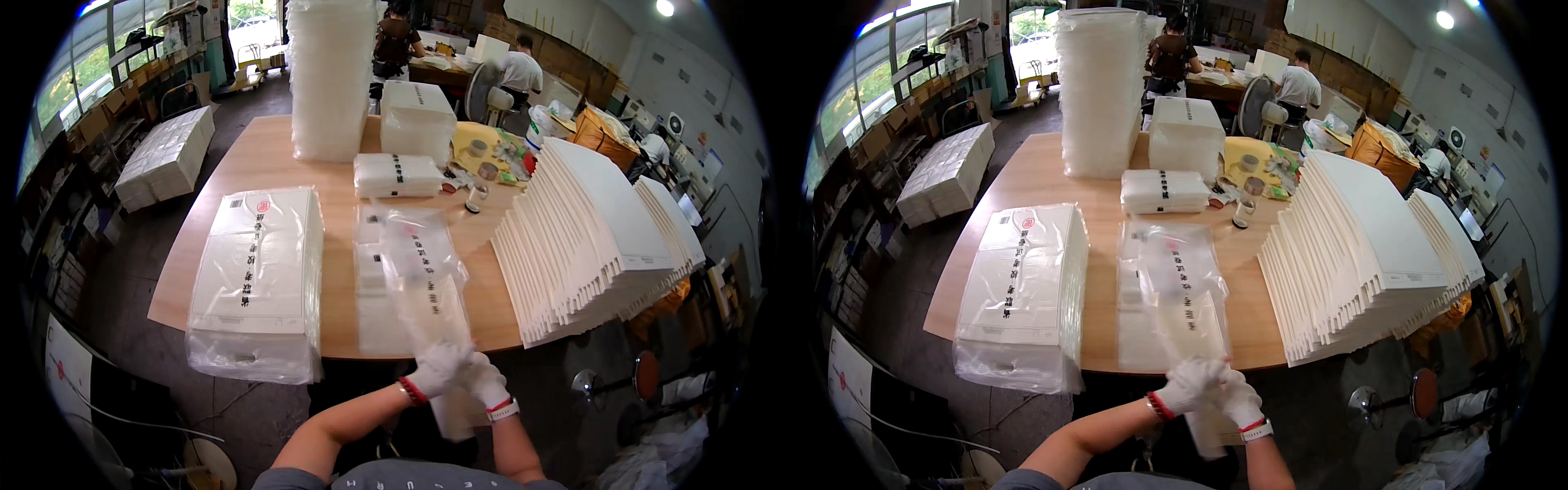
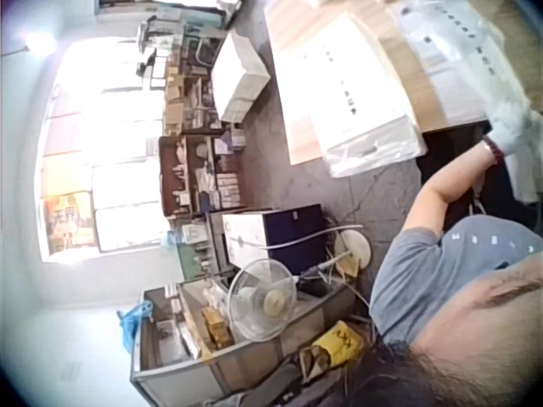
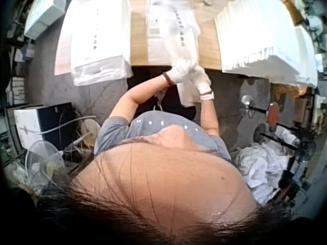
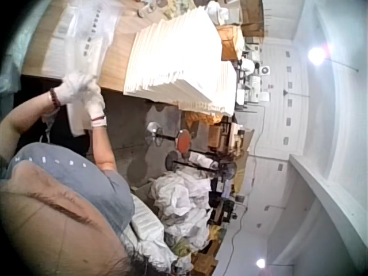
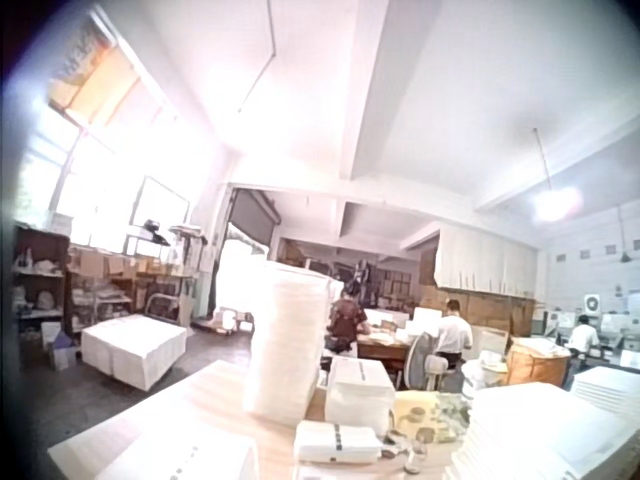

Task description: The person repeatedly picks up stacks of white paper documents, places them into clear plastic sleeves, and stacks the packaged items on the table. The person wears white gloves and works at a wooden table in a room with other people in the background.

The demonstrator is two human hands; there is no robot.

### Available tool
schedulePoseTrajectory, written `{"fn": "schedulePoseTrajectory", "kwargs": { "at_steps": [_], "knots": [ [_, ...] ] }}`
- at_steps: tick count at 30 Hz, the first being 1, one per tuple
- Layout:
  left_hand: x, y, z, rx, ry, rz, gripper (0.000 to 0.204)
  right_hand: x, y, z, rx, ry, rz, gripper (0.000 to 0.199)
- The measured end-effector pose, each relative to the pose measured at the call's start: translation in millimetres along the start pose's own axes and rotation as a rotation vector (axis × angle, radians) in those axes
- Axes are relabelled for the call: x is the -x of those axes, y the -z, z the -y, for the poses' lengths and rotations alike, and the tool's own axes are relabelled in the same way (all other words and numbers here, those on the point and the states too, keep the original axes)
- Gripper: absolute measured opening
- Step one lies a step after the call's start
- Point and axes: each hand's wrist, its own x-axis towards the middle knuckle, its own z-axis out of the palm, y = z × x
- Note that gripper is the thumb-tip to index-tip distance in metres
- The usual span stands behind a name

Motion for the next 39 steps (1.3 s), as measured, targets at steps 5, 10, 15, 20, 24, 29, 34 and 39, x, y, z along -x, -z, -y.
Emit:
{"fn": "schedulePoseTrajectory", "kwargs": {
  "at_steps": [5, 10, 15, 20, 24, 29, 34, 39],
  "knots": [
    [38, -19, 90, -0.293, -0.23, -0.218, 0.044, -45, -56, 16, -0.244, 0.04, -0.554, 0.055],
    [53, 24, 148, -0.359, 0.027, -0.575, 0.037, -101, -47, 3, 0.037, -0.103, -0.127, 0.048],
    [78, 21, 156, 0.658, 0.625, -0.509, 0.037, -74, -49, -11, 0.053, 0.066, -0.034, 0.063],
    [136, 6, 126, 0.49, 0.57, -0.557, 0.027, -8, -49, -16, -0.004, 0.192, 0.148, 0.073],
    [188, 17, 73, 0.265, 0.641, -0.394, 0.01, 53, -40, -18, -0.072, 0.179, 0.257, 0.074],
    [298, -7, 11, 0.421, 0.676, -0.193, 0.025, 163, -35, -39, -0.134, 0.144, 0.476, 0.072],
    [282, 40, -15, 0.339, 0.229, -0.036, 0.033, 177, -54, -50, -0.068, 0.581, 0.521, 0.045],
    [256, 66, -28, 0.386, 0.716, -0.289, 0.01, 172, -4, -34, -0.397, 0.361, 0.265, 0.037]
  ]
}}
